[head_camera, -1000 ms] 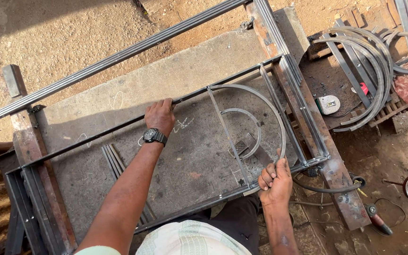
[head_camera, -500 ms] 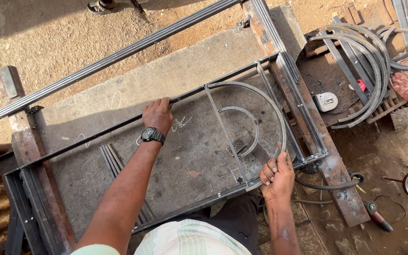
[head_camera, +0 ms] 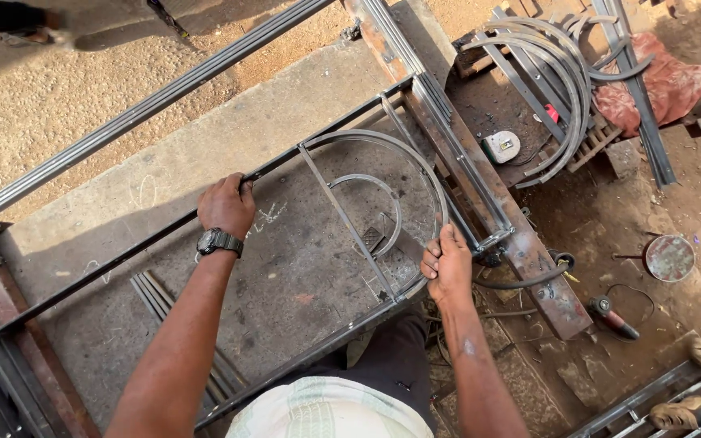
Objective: Measuring and welding metal rods and decorative curved pieces into a gate frame.
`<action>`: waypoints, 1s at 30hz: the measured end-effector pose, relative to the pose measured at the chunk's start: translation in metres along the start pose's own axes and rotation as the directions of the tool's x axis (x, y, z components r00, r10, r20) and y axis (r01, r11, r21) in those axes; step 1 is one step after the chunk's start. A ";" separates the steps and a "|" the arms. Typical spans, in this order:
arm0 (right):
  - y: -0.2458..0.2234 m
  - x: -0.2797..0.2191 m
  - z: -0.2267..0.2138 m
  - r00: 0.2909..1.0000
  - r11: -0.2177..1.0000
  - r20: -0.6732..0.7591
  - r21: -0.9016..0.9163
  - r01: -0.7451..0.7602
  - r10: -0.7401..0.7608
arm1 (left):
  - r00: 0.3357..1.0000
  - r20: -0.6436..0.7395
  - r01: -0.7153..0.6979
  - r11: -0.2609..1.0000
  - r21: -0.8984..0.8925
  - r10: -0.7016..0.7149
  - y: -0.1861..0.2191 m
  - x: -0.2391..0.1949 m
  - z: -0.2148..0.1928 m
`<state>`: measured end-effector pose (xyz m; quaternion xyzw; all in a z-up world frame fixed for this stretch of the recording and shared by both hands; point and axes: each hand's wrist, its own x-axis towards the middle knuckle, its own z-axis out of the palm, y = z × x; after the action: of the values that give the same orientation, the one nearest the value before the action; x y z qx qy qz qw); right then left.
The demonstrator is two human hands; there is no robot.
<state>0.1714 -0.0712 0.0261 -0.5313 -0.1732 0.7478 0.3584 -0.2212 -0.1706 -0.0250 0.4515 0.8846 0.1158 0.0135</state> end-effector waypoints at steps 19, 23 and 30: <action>0.025 0.007 -0.001 0.973 0.862 -0.064 -0.480 0.164 -0.221 | 0.992 -0.113 -0.051 0.999 -0.013 0.049 -0.007 -0.007 0.009; 0.011 0.002 0.006 0.965 0.572 0.029 -0.800 0.179 -0.261 | 0.989 -0.135 -0.060 0.998 0.006 0.060 -0.009 -0.005 0.016; 0.037 0.038 -0.046 0.813 0.093 0.354 -0.893 0.441 -0.461 | 0.992 -0.124 0.001 1.000 -0.014 -0.003 -0.011 -0.008 0.028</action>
<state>0.1940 -0.0746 -0.0399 -0.5612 -0.7362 0.3349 0.1757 -0.2220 -0.1779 -0.0557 0.4424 0.8834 0.1499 -0.0380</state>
